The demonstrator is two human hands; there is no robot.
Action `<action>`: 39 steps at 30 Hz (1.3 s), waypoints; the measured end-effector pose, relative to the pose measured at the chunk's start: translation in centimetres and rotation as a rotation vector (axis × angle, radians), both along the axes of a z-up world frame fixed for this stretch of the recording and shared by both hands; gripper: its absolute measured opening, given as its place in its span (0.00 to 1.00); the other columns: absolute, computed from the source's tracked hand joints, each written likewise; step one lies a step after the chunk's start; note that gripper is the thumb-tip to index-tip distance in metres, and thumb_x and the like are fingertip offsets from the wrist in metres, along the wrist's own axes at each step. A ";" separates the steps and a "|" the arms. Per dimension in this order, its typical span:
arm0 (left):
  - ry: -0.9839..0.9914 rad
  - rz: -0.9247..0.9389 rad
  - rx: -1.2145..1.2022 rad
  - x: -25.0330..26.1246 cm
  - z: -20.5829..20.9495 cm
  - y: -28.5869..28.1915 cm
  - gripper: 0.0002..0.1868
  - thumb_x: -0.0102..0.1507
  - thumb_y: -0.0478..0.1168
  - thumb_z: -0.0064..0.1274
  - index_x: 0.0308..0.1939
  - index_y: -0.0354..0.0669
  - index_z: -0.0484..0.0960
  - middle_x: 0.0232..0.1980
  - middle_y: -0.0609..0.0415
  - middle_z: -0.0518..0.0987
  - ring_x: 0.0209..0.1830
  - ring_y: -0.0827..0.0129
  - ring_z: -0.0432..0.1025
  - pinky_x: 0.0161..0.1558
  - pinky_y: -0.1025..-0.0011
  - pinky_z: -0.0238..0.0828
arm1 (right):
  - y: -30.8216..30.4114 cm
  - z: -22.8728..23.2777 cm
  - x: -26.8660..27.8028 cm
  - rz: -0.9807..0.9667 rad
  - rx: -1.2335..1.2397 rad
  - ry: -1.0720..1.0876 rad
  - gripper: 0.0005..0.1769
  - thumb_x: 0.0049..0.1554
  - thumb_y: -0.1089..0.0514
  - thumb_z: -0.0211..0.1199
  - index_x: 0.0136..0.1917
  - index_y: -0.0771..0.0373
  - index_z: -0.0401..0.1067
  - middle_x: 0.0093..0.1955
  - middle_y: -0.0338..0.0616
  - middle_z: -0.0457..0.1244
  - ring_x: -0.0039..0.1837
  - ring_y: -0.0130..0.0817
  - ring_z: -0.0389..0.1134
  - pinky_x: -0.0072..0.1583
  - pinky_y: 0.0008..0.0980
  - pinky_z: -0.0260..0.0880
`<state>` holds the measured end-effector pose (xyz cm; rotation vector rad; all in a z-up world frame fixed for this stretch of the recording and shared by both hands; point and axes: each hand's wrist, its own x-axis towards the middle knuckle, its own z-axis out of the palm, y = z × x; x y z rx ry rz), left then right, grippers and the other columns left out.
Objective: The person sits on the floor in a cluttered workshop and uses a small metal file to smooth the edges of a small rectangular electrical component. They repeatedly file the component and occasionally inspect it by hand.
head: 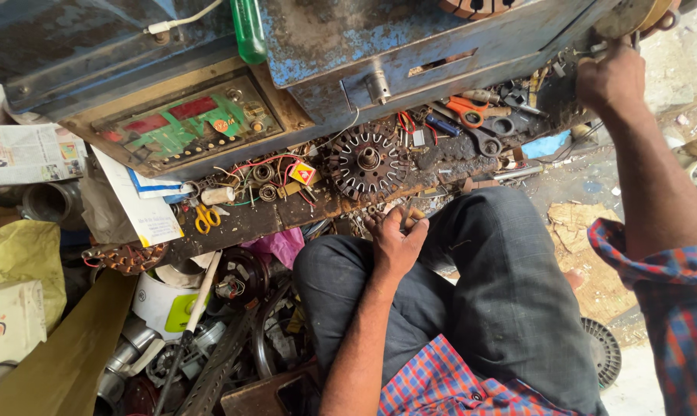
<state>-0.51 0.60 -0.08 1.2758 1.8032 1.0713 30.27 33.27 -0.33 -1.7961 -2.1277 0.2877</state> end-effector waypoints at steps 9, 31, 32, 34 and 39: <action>0.019 -0.013 -0.026 0.0 0.0 0.0 0.05 0.61 0.43 0.59 0.39 0.49 0.82 0.26 0.65 0.81 0.39 0.71 0.74 0.75 0.45 0.35 | -1.3 0.9 -0.7 -0.108 -0.060 -0.112 0.29 0.63 0.65 0.56 0.77 0.65 0.66 0.53 0.69 0.68 0.55 0.66 0.69 0.59 0.54 0.69; 0.016 -0.009 -0.048 0.1 0.4 0.2 0.08 0.61 0.43 0.59 0.41 0.47 0.81 0.26 0.64 0.80 0.43 0.68 0.75 0.76 0.37 0.25 | -1.9 -0.4 -0.9 0.013 0.268 0.016 0.15 0.63 0.65 0.57 0.54 0.58 0.83 0.48 0.51 0.72 0.45 0.41 0.72 0.50 0.38 0.71; 0.011 -0.011 -0.059 0.1 0.3 0.2 0.07 0.61 0.43 0.59 0.40 0.48 0.82 0.26 0.64 0.80 0.43 0.68 0.75 0.76 0.37 0.25 | -2.3 -0.2 -1.1 0.023 0.254 -0.043 0.13 0.65 0.64 0.58 0.53 0.58 0.84 0.47 0.51 0.71 0.43 0.39 0.71 0.47 0.37 0.70; 0.002 -0.017 -0.080 0.2 0.2 0.1 0.07 0.61 0.43 0.59 0.40 0.48 0.82 0.26 0.64 0.80 0.41 0.67 0.76 0.77 0.38 0.27 | -3.0 0.3 -1.4 0.040 0.166 -0.071 0.11 0.68 0.61 0.59 0.55 0.57 0.83 0.47 0.51 0.71 0.41 0.40 0.70 0.45 0.38 0.68; 0.028 -0.015 -0.031 0.2 0.0 0.1 0.06 0.61 0.43 0.59 0.39 0.48 0.82 0.26 0.64 0.80 0.41 0.67 0.75 0.75 0.38 0.28 | -3.8 1.0 -2.6 0.073 0.116 -0.078 0.13 0.63 0.67 0.57 0.56 0.65 0.80 0.51 0.58 0.69 0.52 0.47 0.69 0.53 0.42 0.68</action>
